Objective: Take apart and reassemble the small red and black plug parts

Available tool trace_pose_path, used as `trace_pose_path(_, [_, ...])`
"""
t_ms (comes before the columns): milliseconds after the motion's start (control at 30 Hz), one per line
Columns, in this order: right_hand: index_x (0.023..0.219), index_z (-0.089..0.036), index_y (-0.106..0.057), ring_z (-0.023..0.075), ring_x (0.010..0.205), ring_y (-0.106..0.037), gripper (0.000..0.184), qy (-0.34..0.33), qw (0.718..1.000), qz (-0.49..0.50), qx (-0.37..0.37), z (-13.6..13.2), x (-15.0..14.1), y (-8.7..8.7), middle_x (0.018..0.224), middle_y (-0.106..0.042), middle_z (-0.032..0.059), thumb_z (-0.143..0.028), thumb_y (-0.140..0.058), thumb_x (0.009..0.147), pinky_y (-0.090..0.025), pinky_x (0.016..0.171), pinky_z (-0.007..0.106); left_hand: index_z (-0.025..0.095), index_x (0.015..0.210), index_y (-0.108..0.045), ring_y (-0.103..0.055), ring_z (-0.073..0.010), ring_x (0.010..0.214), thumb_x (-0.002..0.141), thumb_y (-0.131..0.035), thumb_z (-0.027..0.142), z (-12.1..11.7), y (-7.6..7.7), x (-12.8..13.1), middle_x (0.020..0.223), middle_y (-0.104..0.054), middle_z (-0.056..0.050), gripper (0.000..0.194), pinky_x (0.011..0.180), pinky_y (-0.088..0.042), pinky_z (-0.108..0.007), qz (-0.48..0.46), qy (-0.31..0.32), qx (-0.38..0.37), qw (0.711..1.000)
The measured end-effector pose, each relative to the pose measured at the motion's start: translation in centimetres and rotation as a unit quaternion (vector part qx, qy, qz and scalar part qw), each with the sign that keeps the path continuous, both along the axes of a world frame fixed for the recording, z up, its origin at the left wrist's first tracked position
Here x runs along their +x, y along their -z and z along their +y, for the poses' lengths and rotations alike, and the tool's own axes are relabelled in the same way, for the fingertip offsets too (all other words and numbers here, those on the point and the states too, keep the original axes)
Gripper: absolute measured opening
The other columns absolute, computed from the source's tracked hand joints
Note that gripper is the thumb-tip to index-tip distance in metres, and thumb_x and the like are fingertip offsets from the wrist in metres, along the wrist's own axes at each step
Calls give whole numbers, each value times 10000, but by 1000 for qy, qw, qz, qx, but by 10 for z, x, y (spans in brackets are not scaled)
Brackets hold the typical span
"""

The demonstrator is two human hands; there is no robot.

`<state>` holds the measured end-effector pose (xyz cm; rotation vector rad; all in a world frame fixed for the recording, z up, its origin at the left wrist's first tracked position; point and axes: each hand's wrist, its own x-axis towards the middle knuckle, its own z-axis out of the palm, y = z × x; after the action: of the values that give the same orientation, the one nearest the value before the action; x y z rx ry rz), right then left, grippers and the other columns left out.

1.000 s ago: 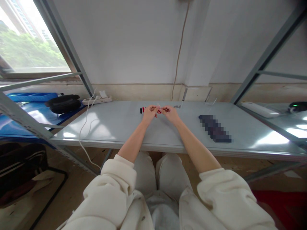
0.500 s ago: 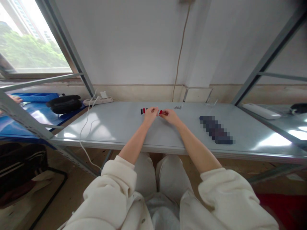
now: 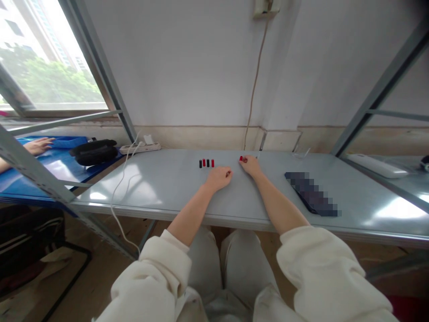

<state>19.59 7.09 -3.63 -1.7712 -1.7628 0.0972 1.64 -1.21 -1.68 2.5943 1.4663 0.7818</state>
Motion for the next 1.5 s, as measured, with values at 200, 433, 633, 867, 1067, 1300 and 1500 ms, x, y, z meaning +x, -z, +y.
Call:
trace_pose_path(200, [815,-148,-631,203,826,-590,157,0,1000,-29,-1,3,0,2,863,-652,109,-268,-550,753,-429,721,294,182,845,-630,-581,-171,717,840,-377,328,-2,-1,0,754,-644,-57,292,649,-410,-260,2,8,-10,1000])
trace_pose_path(433, [805,-145,-676,213,820,-600,224,4,999,-33,-14,-2,7,-2,853,-664,122,-333,-563,758,-424,700,283,180,861,-629,-582,-170,745,837,-381,317,-4,-3,1,778,-646,-58,284,675,-419,-264,3,6,-19,1000])
trace_pose_path(633, [817,-154,-692,211,810,-602,283,5,997,-60,-47,-8,7,-9,819,-669,113,-387,-537,773,-422,691,274,202,987,-596,-593,-180,794,842,-371,323,-5,-4,0,801,-649,-50,294,699,-432,-269,24,-4,-32,999])
trace_pose_path(867, [971,-106,-640,275,976,-560,459,76,986,-105,-109,-30,-1,-27,1006,-619,182,-491,-464,795,-419,778,361,159,1363,-193,-607,-236,859,829,-386,283,-4,-4,-4,936,-636,-122,582,737,-440,-323,28,-185,-40,982])
trace_pose_path(1067, [945,-126,-625,268,911,-583,385,48,991,-111,-62,-63,-20,-44,954,-630,176,-444,-456,809,-426,736,353,135,1371,-161,-598,-273,895,815,-406,240,-1,-2,-9,945,-623,-162,616,770,-423,-350,-16,-226,-68,972])
trace_pose_path(1300, [748,-168,-600,200,741,-585,307,-39,999,-34,7,-68,-39,-31,756,-634,110,-401,-417,830,-400,636,272,177,1060,-501,-584,-168,871,857,-323,171,9,-3,-9,915,-621,-92,270,760,-426,-286,-208,-131,-32,969])
trace_pose_path(1500, [611,-184,-475,137,572,-512,485,-145,983,111,11,-61,-46,-27,546,-522,32,-490,-212,880,-363,571,240,169,963,-464,-397,-20,374,845,-384,198,15,-7,-2,721,-576,18,146,435,-357,-172,-421,27,-133,897])
